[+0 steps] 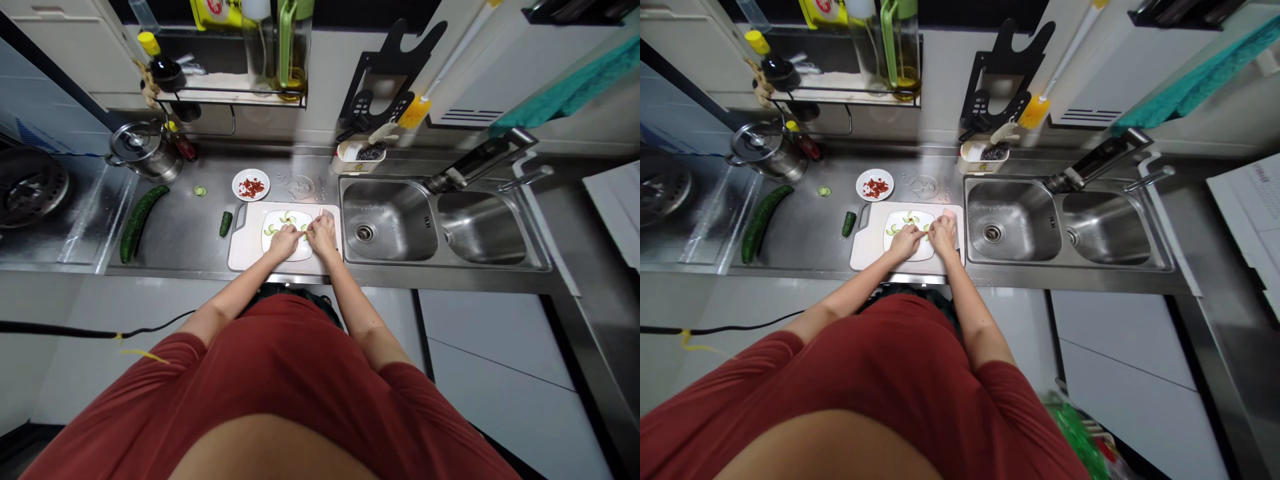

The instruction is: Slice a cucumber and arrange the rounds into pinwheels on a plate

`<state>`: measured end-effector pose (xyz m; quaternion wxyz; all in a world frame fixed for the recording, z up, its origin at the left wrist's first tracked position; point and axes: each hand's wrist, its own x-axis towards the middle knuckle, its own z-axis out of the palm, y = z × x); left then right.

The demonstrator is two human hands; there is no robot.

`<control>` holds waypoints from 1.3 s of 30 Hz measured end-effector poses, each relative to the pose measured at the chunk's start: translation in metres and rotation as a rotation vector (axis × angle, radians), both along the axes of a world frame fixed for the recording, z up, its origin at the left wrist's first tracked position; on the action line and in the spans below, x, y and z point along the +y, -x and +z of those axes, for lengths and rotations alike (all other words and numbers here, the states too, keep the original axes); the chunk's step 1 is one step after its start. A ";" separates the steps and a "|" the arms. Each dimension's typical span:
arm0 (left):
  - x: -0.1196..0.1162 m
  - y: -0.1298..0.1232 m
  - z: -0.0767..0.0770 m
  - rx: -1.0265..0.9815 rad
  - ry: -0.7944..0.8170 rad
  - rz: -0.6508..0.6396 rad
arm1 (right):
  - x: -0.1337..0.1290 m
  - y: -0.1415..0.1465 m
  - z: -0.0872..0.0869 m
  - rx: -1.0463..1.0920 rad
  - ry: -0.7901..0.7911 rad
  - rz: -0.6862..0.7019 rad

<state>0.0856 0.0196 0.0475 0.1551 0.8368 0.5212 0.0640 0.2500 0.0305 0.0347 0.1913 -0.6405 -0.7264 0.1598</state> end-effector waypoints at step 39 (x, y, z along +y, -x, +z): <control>0.000 0.019 0.003 -0.274 -0.105 0.241 | -0.035 0.004 0.030 0.193 -0.263 -0.078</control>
